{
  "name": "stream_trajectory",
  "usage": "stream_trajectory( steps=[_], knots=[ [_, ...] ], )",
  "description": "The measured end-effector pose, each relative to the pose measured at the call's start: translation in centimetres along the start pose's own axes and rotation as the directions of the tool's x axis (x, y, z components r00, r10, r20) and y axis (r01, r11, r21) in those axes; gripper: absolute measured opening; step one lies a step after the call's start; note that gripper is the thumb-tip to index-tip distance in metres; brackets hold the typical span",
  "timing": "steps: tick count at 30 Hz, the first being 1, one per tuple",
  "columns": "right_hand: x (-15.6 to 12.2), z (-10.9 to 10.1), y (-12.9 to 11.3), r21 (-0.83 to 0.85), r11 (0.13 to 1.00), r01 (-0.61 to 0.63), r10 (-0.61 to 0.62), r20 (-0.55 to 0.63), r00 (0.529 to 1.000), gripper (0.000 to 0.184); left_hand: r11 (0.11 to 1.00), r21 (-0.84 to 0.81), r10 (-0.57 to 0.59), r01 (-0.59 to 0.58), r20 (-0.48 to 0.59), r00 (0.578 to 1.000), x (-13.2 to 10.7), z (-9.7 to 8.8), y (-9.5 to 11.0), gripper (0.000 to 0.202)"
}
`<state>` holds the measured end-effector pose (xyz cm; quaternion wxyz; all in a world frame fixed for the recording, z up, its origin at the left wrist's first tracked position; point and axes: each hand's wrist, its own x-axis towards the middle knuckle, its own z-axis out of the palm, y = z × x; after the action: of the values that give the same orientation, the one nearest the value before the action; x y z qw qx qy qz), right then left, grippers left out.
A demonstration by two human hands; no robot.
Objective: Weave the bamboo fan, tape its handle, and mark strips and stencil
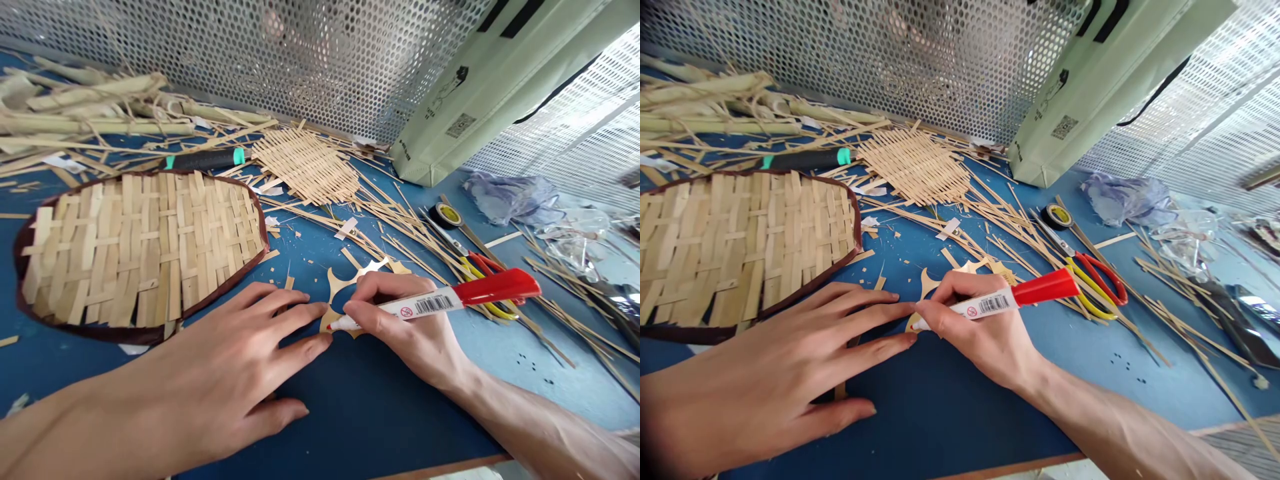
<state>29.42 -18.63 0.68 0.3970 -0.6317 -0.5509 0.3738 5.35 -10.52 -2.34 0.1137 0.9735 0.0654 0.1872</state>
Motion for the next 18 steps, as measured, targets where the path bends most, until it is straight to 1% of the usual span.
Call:
stream_trajectory(
  steps=[5, 9, 18],
  knots=[
    [0.09, 0.2, 0.16, 0.003, 1.0, -0.019, 0.019, -0.006, 1.0, 0.027, 1.0, 0.004, 0.004, -0.004, -0.003, 1.0, -0.08, 0.18, -0.02, 0.043],
    [-0.02, 0.32, 0.04, 0.015, 0.999, -0.037, 0.037, -0.04, 0.998, 0.024, 1.0, -0.003, -0.006, 0.006, 0.005, 1.0, -0.14, 0.25, -0.09, 0.042],
    [0.06, 0.29, -0.13, -0.082, 0.995, -0.053, 0.048, -0.061, 0.997, 0.029, 1.0, 0.004, 0.005, -0.005, -0.001, 1.0, -0.14, 0.2, 0.0, 0.042]
  ],
)
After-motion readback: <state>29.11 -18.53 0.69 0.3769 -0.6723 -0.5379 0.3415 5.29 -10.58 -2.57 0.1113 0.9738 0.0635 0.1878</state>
